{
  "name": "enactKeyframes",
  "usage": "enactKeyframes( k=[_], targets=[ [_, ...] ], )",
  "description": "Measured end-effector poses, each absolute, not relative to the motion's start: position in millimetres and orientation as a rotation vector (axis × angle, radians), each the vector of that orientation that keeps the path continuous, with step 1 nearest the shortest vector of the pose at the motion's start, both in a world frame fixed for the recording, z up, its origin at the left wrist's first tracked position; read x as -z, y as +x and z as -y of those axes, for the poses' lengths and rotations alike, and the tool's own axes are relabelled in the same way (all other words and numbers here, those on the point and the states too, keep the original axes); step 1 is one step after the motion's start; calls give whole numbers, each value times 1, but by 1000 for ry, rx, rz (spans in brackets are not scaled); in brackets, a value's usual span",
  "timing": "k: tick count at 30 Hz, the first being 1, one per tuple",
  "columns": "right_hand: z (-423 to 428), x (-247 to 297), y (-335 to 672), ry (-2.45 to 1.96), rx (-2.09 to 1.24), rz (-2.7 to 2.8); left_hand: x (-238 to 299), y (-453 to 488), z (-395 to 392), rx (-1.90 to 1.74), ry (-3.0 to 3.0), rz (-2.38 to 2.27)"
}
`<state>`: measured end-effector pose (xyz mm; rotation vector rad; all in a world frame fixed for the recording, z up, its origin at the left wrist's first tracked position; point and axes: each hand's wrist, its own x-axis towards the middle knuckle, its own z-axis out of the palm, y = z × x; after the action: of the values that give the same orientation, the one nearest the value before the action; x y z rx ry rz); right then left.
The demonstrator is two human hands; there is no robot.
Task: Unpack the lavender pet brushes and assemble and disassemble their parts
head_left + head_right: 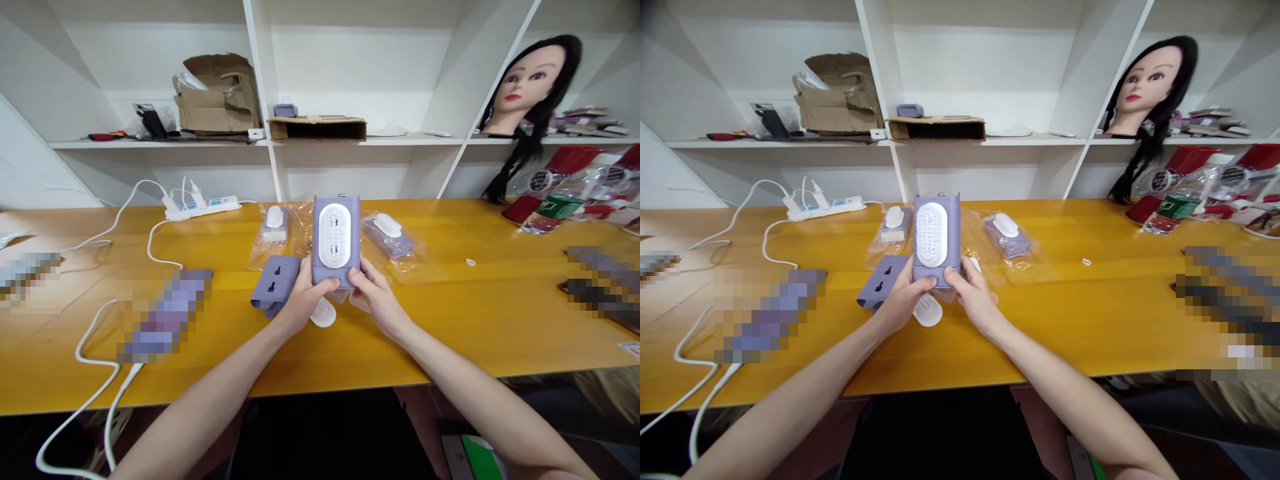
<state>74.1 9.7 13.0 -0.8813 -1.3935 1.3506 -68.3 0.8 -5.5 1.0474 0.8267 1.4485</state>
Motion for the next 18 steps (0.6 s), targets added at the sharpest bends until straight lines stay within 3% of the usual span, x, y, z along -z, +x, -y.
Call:
enactKeyframes(
  k=[13, 18],
  targets=[
    [-9, -10, 76, -788, -1194, 1557, -4, -75, 1, -1347, 1059, -765],
    [-15, -17, 81, -693, -1333, 1441, -11, -74, 5, -1259, 1004, -717]
  ],
)
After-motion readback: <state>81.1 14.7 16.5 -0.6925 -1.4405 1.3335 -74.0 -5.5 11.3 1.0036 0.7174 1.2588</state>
